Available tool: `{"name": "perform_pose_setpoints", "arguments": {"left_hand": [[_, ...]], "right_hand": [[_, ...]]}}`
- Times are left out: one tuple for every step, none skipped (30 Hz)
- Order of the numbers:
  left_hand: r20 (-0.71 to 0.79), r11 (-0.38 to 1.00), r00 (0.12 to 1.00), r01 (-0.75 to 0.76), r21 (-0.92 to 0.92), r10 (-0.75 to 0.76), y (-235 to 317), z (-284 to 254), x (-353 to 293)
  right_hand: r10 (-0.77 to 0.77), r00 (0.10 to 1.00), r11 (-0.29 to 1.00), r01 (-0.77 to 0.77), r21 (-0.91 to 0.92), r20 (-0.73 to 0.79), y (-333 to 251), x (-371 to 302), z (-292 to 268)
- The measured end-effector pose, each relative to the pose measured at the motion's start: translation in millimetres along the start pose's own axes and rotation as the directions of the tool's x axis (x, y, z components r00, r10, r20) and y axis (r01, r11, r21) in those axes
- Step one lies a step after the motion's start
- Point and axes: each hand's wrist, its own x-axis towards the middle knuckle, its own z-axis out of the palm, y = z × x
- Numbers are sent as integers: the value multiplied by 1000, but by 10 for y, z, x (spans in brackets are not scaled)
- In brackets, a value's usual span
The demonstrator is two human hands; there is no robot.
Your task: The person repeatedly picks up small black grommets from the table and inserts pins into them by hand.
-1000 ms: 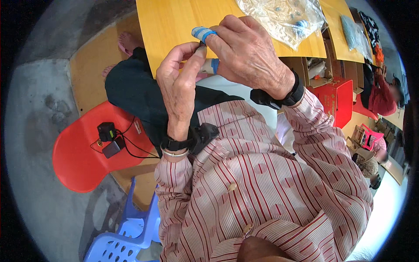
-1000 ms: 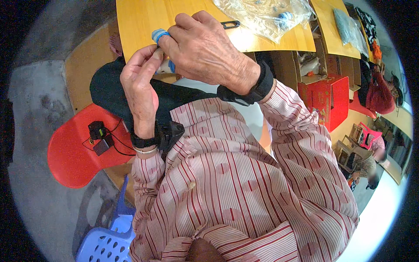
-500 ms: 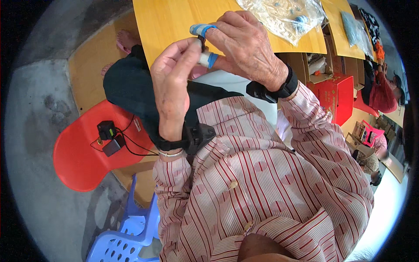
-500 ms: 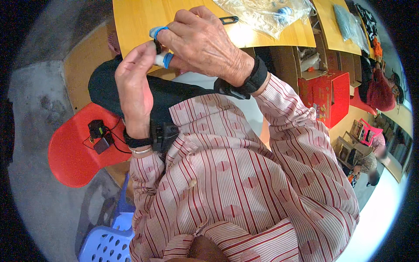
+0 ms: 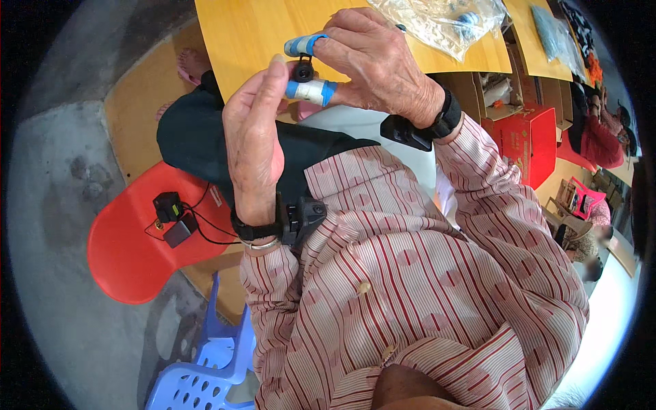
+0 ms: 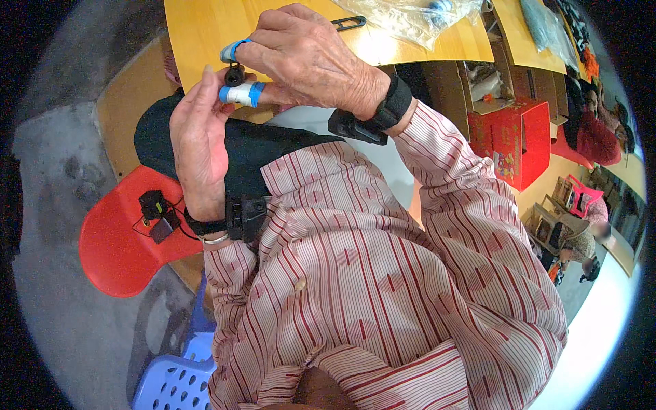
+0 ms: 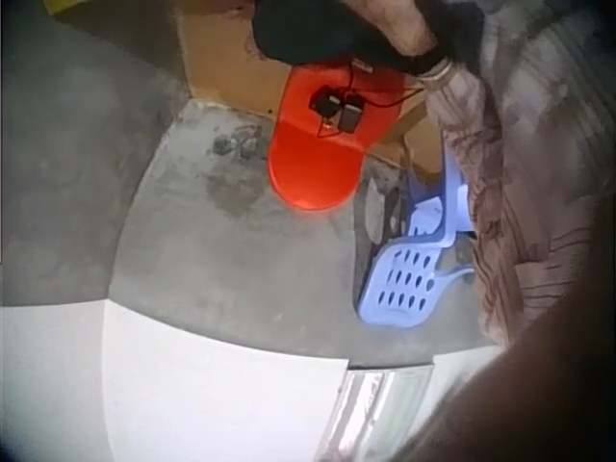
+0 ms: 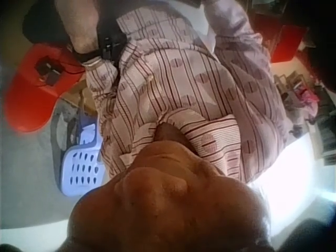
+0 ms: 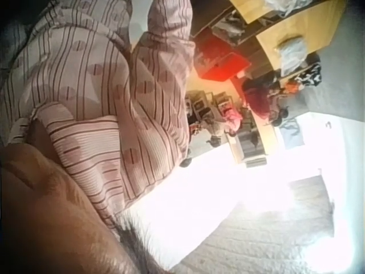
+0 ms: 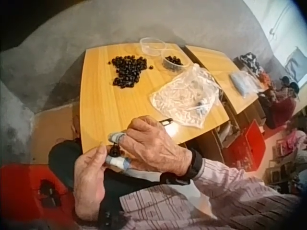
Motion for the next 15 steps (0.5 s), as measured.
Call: {"name": "perform_pose_setpoints", "arguments": {"left_hand": [[-6,1000,1000,5,-29,-6,1,-1,-1],[-5,1000,1000,7,-27,-7,5,3,-6],[-20,1000,1000,-4,-8,4,10,11,-13],[-32,1000,999,-14,11,15,9,19,-10],[-28,1000,1000,-13,12,13,-8,16,-3],[-39,995,996,-73,75,76,-39,4,7],[-51,982,989,-132,138,140,-44,-13,7],[-53,982,989,-131,139,140,-30,-27,7],[-46,977,986,-150,151,158,-3,-37,7],[-33,973,984,-169,160,176,17,-40,15],[7,972,987,-162,169,163,43,-55,18],[12,972,987,-161,168,162,46,-51,25],[22,971,988,-156,183,154,52,-48,27],[32,969,989,-150,197,147,57,-44,29],[34,969,989,-150,198,146,60,-33,30]], "right_hand": [[-18,1000,1000,18,0,-6,8,1,1],[-15,1000,1000,16,1,-7,37,4,-2],[-156,987,978,159,-138,35,85,10,-7],[-284,954,915,300,-269,96,132,7,-5],[-281,955,915,297,-272,96,166,-1,18],[-298,953,918,302,-256,54,193,-7,49],[-317,948,921,311,-235,10,179,39,59],[-317,948,922,310,-234,9,129,73,23],[-133,991,991,134,31,-7,48,111,-48],[54,998,956,-60,286,29,2,134,-102],[57,998,957,-63,283,29,10,89,-72],[27,1000,981,-29,191,17,24,12,-10],[-6,1000,995,6,101,7,39,-31,33],[-5,1000,995,4,100,7,54,-43,49],[2,1000,994,-4,107,27,66,-48,62]]}}
